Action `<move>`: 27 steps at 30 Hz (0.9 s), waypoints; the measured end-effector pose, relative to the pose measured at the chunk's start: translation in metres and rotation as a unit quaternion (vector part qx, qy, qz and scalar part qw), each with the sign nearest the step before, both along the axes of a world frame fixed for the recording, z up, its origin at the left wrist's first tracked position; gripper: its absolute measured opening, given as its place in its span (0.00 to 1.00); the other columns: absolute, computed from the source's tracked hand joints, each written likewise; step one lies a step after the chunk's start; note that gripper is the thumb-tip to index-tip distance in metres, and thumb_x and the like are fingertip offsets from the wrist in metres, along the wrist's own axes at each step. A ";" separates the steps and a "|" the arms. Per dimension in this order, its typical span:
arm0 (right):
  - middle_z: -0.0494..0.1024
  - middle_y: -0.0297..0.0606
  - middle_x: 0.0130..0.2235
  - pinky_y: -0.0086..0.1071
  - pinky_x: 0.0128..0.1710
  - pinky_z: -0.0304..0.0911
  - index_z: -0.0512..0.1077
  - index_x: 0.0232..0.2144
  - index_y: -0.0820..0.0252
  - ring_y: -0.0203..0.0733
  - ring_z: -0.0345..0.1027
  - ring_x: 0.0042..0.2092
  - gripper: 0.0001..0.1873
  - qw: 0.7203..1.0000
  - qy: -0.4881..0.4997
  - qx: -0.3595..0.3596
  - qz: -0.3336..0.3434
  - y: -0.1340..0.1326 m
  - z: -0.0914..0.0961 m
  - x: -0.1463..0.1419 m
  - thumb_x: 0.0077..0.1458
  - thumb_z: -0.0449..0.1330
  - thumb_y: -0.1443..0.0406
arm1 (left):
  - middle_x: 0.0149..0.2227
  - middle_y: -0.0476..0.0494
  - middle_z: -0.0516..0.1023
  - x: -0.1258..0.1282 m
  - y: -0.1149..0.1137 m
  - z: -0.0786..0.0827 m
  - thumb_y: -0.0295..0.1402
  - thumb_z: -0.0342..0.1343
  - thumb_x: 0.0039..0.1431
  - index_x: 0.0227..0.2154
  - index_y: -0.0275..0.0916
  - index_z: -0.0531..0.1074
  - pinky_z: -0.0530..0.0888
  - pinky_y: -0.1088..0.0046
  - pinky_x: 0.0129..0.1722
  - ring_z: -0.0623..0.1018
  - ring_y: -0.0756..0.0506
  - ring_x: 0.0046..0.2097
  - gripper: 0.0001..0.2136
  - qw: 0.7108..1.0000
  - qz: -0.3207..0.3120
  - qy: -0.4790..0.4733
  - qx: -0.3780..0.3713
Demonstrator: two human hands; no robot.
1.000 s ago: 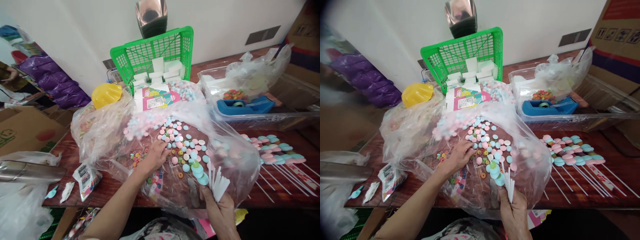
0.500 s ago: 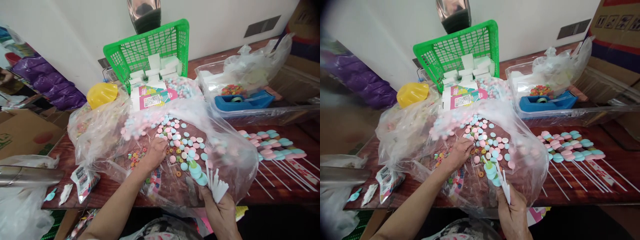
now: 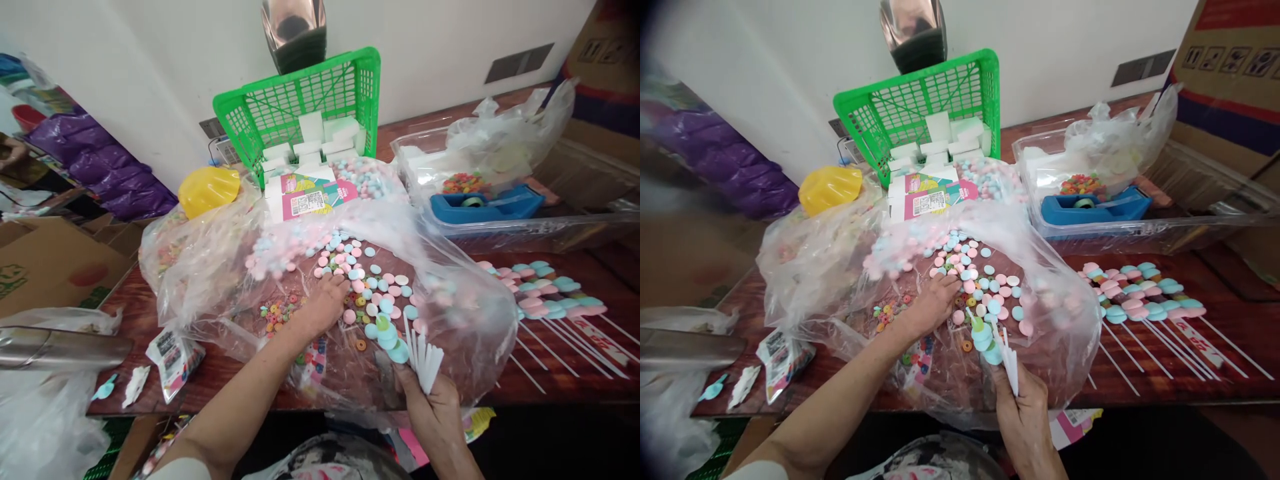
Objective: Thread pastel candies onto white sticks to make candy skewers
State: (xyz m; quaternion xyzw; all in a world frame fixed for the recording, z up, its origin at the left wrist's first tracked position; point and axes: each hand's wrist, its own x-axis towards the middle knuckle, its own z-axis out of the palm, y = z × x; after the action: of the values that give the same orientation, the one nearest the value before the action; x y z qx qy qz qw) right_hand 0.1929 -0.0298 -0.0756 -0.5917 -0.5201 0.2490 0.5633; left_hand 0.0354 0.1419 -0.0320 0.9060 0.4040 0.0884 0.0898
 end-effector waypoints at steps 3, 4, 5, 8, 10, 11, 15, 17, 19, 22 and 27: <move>0.61 0.29 0.18 0.25 0.19 0.53 0.61 0.16 0.58 0.32 0.54 0.20 0.19 1.000 -0.014 0.002 0.005 0.000 -0.001 0.001 0.59 0.55 0.64 | 0.40 0.37 0.78 0.002 -0.003 -0.002 0.18 0.51 0.49 0.33 0.36 0.76 0.68 0.58 0.50 0.73 0.40 0.45 0.13 0.982 0.073 -0.163 -0.068; 0.62 0.29 0.18 0.25 0.19 0.53 0.60 0.16 0.58 0.32 0.54 0.20 0.19 1.000 -0.021 0.006 0.011 0.000 0.000 0.001 0.59 0.55 0.65 | 0.41 0.38 0.78 0.000 -0.004 -0.002 0.19 0.51 0.51 0.34 0.37 0.77 0.68 0.58 0.51 0.74 0.40 0.45 0.12 0.966 0.097 -0.224 -0.085; 0.63 0.30 0.19 0.25 0.20 0.54 0.61 0.17 0.58 0.32 0.55 0.20 0.18 0.999 -0.029 0.008 0.019 0.000 0.000 0.001 0.59 0.54 0.65 | 0.41 0.38 0.79 -0.002 -0.006 -0.001 0.22 0.51 0.53 0.35 0.37 0.77 0.69 0.59 0.50 0.75 0.41 0.45 0.12 0.947 0.122 -0.281 -0.099; 0.64 0.30 0.20 0.25 0.21 0.55 0.67 0.22 0.59 0.33 0.56 0.21 0.14 0.997 -0.057 0.005 0.052 0.001 0.005 0.001 0.60 0.52 0.67 | 0.40 0.39 0.81 -0.008 -0.018 0.011 0.31 0.55 0.57 0.40 0.37 0.78 0.73 0.65 0.43 0.77 0.44 0.40 0.10 0.853 0.185 -0.442 -0.205; 0.64 0.29 0.21 0.25 0.22 0.56 0.71 0.27 0.60 0.33 0.57 0.21 0.11 0.995 -0.077 0.005 0.068 0.002 0.011 0.000 0.60 0.51 0.69 | 0.38 0.40 0.82 -0.009 -0.031 0.023 0.34 0.62 0.51 0.39 0.38 0.79 0.73 0.70 0.39 0.78 0.46 0.37 0.12 0.735 0.204 -0.561 -0.322; 0.65 0.29 0.21 0.25 0.22 0.56 0.72 0.30 0.61 0.33 0.57 0.21 0.11 0.994 -0.085 0.008 0.072 0.002 0.013 -0.001 0.59 0.51 0.69 | 0.37 0.41 0.82 -0.008 -0.039 0.030 0.34 0.65 0.48 0.38 0.38 0.80 0.73 0.72 0.38 0.78 0.47 0.36 0.13 0.680 0.205 -0.600 -0.367; 0.65 0.29 0.21 0.25 0.23 0.55 0.72 0.31 0.61 0.32 0.57 0.21 0.11 0.992 -0.097 0.010 0.080 0.002 0.019 -0.002 0.58 0.50 0.71 | 0.35 0.42 0.83 0.003 -0.065 0.046 0.31 0.69 0.43 0.35 0.37 0.81 0.73 0.76 0.40 0.79 0.49 0.36 0.13 0.599 0.196 -0.653 -0.420; 0.65 0.29 0.21 0.25 0.23 0.55 0.71 0.28 0.61 0.32 0.56 0.21 0.11 0.992 -0.099 -0.001 0.078 0.001 0.018 -0.001 0.58 0.50 0.70 | 0.36 0.42 0.83 0.009 -0.072 0.048 0.31 0.68 0.44 0.35 0.37 0.81 0.73 0.76 0.41 0.79 0.49 0.36 0.12 0.594 0.190 -0.660 -0.419; 0.66 0.30 0.21 0.25 0.23 0.55 0.69 0.24 0.60 0.32 0.56 0.21 0.12 0.992 -0.099 -0.012 0.072 0.000 0.015 0.000 0.58 0.50 0.70 | 0.37 0.42 0.83 0.013 -0.075 0.047 0.32 0.68 0.44 0.34 0.38 0.81 0.73 0.76 0.42 0.79 0.49 0.37 0.12 0.593 0.185 -0.669 -0.408; 0.66 0.30 0.21 0.25 0.22 0.55 0.67 0.22 0.60 0.32 0.55 0.21 0.14 0.993 -0.101 -0.016 0.059 -0.003 0.013 0.002 0.59 0.50 0.68 | 0.37 0.43 0.83 0.015 -0.078 0.042 0.32 0.68 0.44 0.34 0.39 0.81 0.73 0.76 0.43 0.79 0.48 0.38 0.12 0.600 0.186 -0.677 -0.383; 0.65 0.30 0.20 0.26 0.23 0.55 0.68 0.23 0.60 0.33 0.56 0.21 0.15 0.991 -0.114 -0.044 0.055 -0.005 0.011 0.003 0.60 0.50 0.66 | 0.42 0.44 0.82 0.013 -0.082 0.025 0.31 0.66 0.49 0.36 0.44 0.81 0.72 0.67 0.51 0.78 0.44 0.47 0.10 0.663 0.170 -0.670 -0.287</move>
State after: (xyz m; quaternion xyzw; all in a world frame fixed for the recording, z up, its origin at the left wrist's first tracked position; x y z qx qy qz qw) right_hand 0.1957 -0.0344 -0.0645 -0.6110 -0.6012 0.2331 0.4591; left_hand 0.0484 0.0602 -0.0069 0.4469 0.3875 0.5650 0.5752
